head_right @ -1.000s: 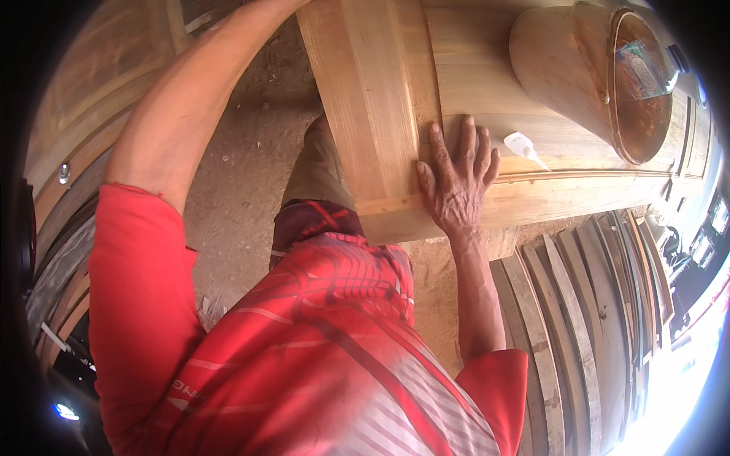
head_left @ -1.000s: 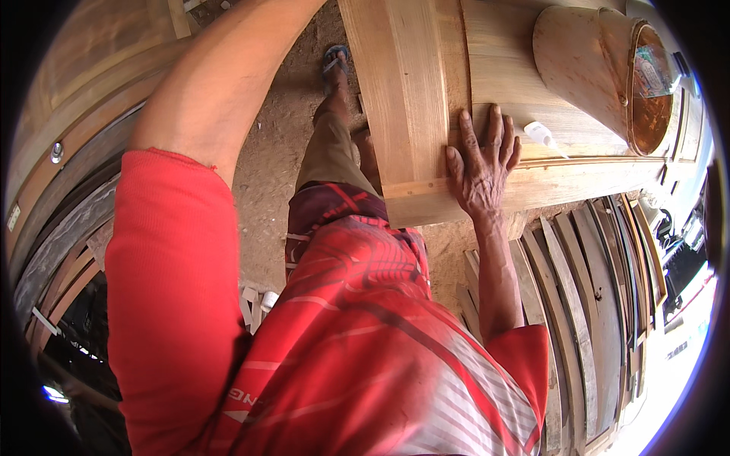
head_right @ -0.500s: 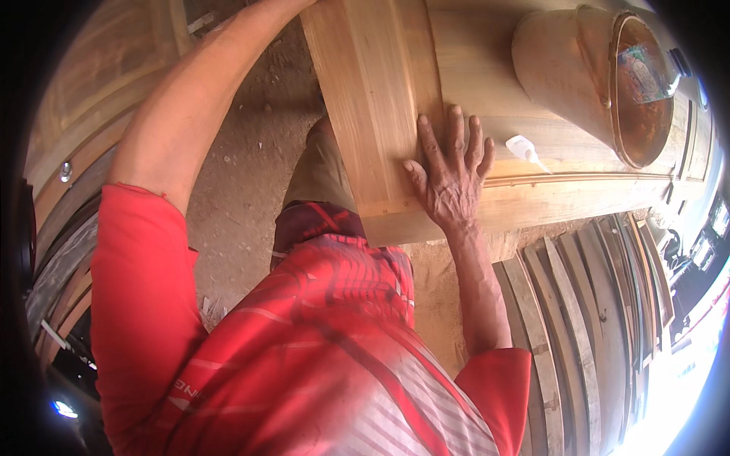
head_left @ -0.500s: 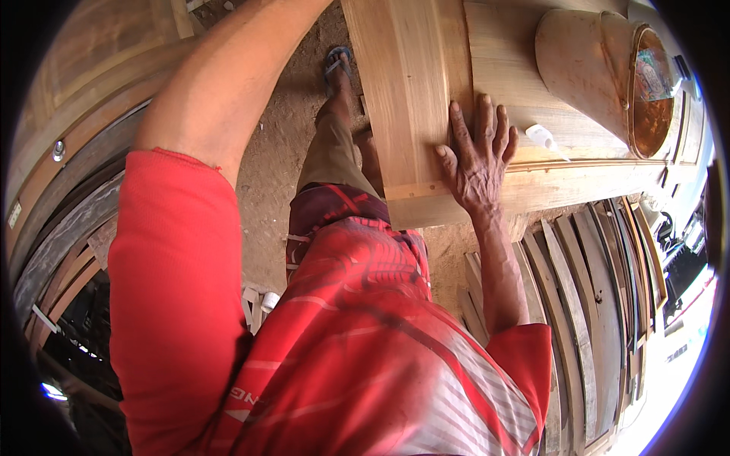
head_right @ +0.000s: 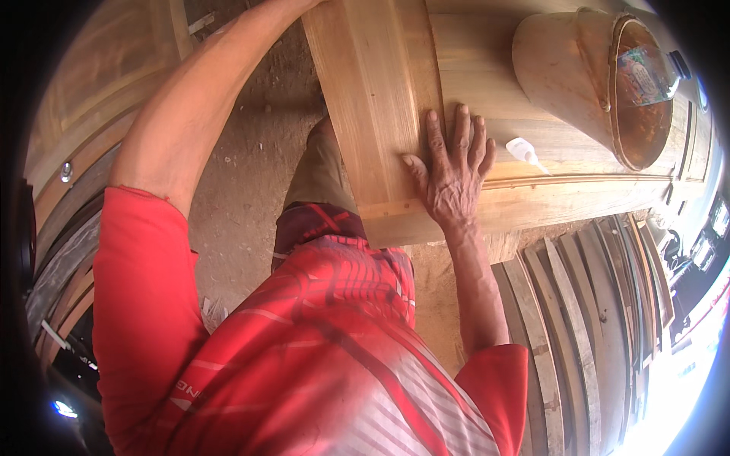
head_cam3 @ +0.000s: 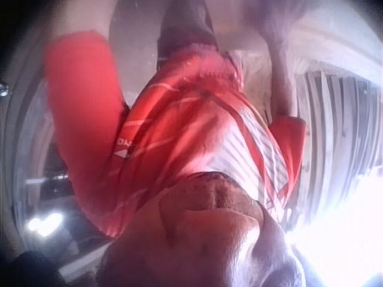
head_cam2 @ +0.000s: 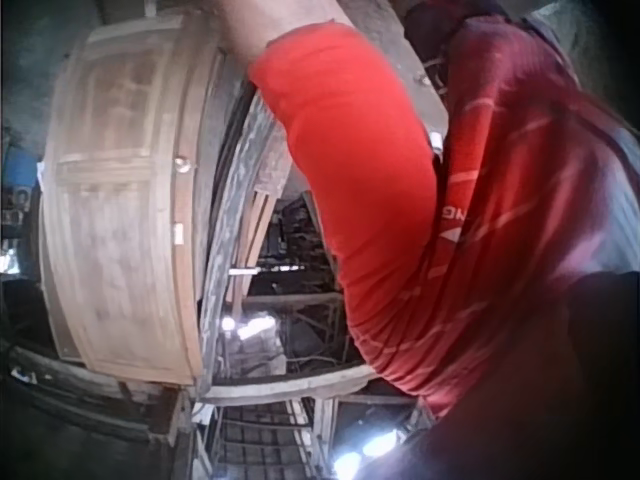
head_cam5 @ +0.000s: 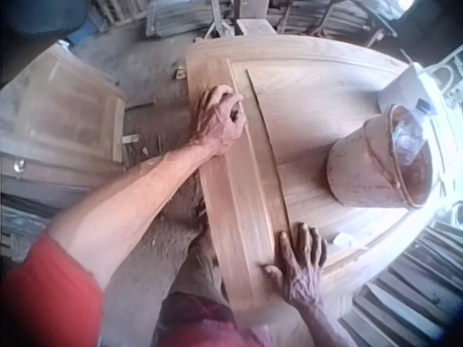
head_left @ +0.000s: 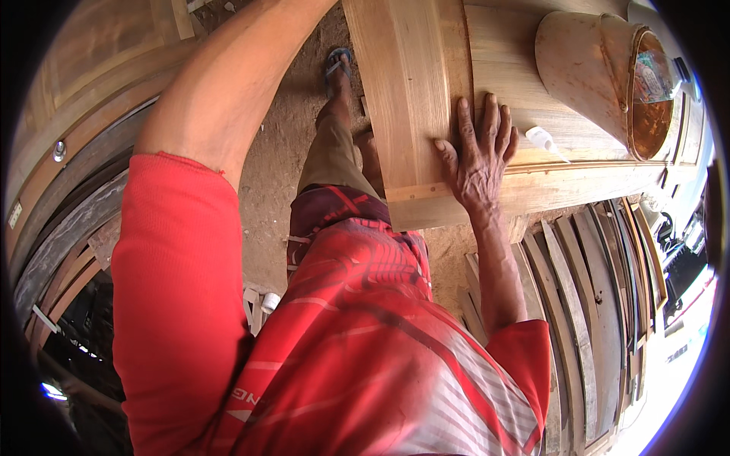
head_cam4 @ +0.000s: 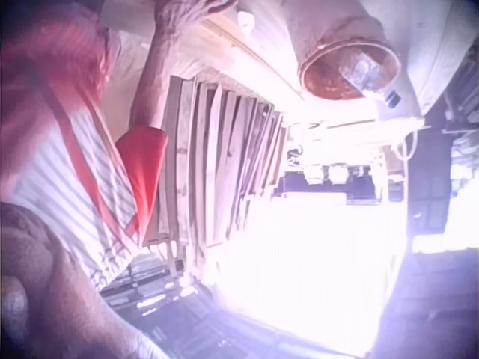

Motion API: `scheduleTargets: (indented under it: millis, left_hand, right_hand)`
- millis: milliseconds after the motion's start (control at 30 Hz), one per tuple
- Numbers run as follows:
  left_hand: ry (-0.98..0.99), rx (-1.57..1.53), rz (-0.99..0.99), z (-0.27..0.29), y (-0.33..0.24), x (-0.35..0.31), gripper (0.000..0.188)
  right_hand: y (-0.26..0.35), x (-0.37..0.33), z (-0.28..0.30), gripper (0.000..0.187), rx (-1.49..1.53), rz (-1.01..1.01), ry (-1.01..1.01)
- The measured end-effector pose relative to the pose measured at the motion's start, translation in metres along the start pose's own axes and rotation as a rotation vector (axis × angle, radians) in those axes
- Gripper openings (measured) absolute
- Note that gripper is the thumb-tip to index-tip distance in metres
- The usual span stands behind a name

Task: The person applies glue from a small white bottle to the grooves and joints of a wooden door panel, then smooths the surface with their hands and a small tool.

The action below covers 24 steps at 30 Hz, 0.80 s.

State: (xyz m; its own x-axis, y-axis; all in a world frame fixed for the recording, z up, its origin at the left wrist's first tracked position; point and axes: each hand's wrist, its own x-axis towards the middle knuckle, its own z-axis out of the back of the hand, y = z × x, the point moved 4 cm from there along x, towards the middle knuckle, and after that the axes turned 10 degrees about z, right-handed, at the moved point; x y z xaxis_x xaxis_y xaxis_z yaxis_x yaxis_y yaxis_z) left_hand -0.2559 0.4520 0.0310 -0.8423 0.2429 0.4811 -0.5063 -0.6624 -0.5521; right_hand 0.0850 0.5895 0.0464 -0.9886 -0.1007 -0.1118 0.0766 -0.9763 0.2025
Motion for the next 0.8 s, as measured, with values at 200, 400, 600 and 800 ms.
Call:
scheduleTargets:
  millis: [200,400,600,800]
  left_hand:
    - [-0.016,-0.019,0.002,-0.003,0.001,-0.001,0.029]
    - [-0.010,-0.001,0.014,-0.003,-0.004,-0.005,0.028]
    - [-0.017,-0.068,0.022,-0.005,-0.002,0.001,0.030]
    - [0.008,0.001,0.020,-0.001,-0.007,-0.006,0.030]
  right_hand:
    - [0.001,0.032,0.003,0.073,0.007,0.018,-0.088]
    - [-0.002,0.049,-0.003,0.075,0.003,0.041,-0.111]
    - [-0.006,0.064,0.000,0.075,-0.019,0.047,-0.104]
    - [-0.002,0.058,0.004,0.074,-0.073,0.027,-0.052]
